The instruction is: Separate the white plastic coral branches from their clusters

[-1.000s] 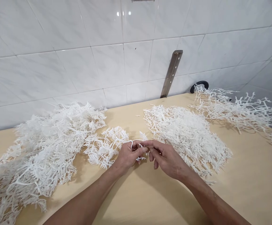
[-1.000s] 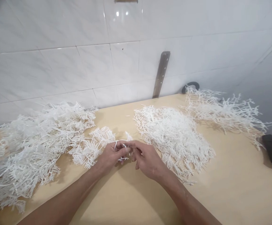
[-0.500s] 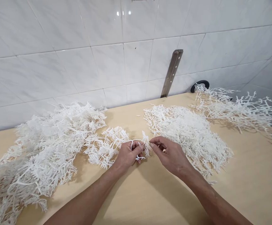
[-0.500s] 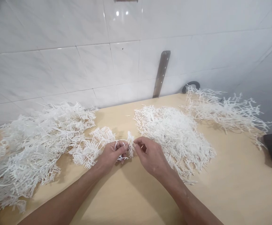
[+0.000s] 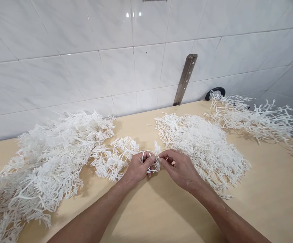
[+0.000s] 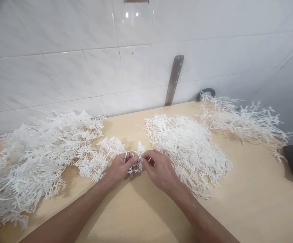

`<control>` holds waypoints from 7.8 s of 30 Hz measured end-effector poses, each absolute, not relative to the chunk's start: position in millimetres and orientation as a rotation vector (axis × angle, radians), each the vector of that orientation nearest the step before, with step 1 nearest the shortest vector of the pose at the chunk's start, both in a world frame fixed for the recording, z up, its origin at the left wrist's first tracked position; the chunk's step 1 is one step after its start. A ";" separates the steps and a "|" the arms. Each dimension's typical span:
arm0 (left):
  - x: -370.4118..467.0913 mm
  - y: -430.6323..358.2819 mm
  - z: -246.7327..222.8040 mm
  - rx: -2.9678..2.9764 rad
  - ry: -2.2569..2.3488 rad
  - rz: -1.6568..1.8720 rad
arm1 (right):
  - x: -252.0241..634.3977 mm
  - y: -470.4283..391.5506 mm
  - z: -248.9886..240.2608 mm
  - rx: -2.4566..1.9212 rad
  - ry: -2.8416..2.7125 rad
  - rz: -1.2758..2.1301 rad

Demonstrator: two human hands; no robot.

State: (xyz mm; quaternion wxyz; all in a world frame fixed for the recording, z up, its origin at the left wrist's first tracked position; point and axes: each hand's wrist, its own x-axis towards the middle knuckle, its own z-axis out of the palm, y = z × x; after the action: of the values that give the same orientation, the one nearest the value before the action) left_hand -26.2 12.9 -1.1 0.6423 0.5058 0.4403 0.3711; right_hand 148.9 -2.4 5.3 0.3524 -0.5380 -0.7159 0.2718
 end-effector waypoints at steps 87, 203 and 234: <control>-19.6 13.9 -5.3 1.670 1.196 0.760 | 161.1 11.8 6.4 -1.337 -2.218 0.408; -8.8 3.9 -14.5 1.711 1.268 0.965 | 149.7 -4.8 -6.9 -1.538 -1.678 0.905; -11.4 6.8 -17.6 1.607 1.254 1.019 | 162.5 -5.8 -5.2 -1.463 -1.783 0.801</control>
State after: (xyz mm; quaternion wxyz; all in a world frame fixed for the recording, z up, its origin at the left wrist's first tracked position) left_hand -11.4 6.8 -17.6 0.4181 0.6406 0.4998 0.4063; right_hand 162.5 -5.8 -5.2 0.3428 -0.5630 -0.6859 0.3083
